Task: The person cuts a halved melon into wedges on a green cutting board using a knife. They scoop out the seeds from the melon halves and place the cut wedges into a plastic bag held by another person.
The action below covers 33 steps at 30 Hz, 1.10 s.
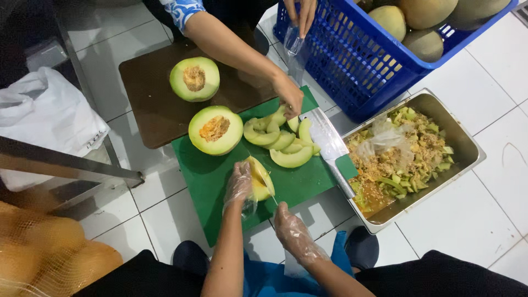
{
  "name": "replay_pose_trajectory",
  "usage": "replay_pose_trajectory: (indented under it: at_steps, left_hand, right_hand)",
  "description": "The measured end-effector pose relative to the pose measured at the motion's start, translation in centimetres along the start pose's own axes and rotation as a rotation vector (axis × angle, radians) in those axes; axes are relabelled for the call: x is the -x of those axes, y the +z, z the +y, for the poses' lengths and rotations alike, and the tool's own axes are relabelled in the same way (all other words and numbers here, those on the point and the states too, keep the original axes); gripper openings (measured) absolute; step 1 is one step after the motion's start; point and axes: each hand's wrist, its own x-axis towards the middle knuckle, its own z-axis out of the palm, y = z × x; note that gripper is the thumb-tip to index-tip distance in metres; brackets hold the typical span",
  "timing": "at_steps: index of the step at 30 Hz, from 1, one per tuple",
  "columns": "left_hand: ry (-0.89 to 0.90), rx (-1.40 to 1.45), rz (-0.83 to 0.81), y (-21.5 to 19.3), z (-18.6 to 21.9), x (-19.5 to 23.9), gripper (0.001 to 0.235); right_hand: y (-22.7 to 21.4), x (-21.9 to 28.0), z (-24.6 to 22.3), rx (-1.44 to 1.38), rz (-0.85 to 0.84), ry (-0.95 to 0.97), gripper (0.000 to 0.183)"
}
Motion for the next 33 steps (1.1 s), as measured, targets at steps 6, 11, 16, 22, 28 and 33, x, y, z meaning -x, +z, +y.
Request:
replay_pose_trajectory:
  at_steps: [6, 11, 16, 22, 28, 33]
  left_hand:
    - [0.041, 0.001, -0.015, 1.1, -1.6, -2.4, 0.053]
    - [0.008, -0.076, -0.042, 1.5, -2.4, -4.0, 0.058]
    - [0.061, -0.023, -0.010, 1.0, -2.5, -4.7, 0.056]
    - [0.377, -0.027, 0.234, -1.6, 0.3, 4.4, 0.069]
    - [0.527, -0.236, 0.259, -3.6, 5.3, 9.6, 0.097]
    - [0.430, -0.141, 0.254, -3.3, 6.5, 7.6, 0.082]
  right_hand:
    - [0.1, -1.4, -0.5, -0.048, 0.058, -0.048, 0.020]
    - [0.8, -1.6, -0.3, -0.014, -0.034, 0.095, 0.022]
    - [0.5, -4.6, -0.9, 0.031, 0.005, 0.046, 0.025]
    - [-1.7, -3.4, -2.4, 0.014, -0.080, 0.172, 0.029]
    - [-2.6, -3.5, -2.8, -0.026, -0.115, 0.164, 0.024]
    - [-1.5, -3.8, -0.3, -0.005, -0.129, 0.112, 0.023]
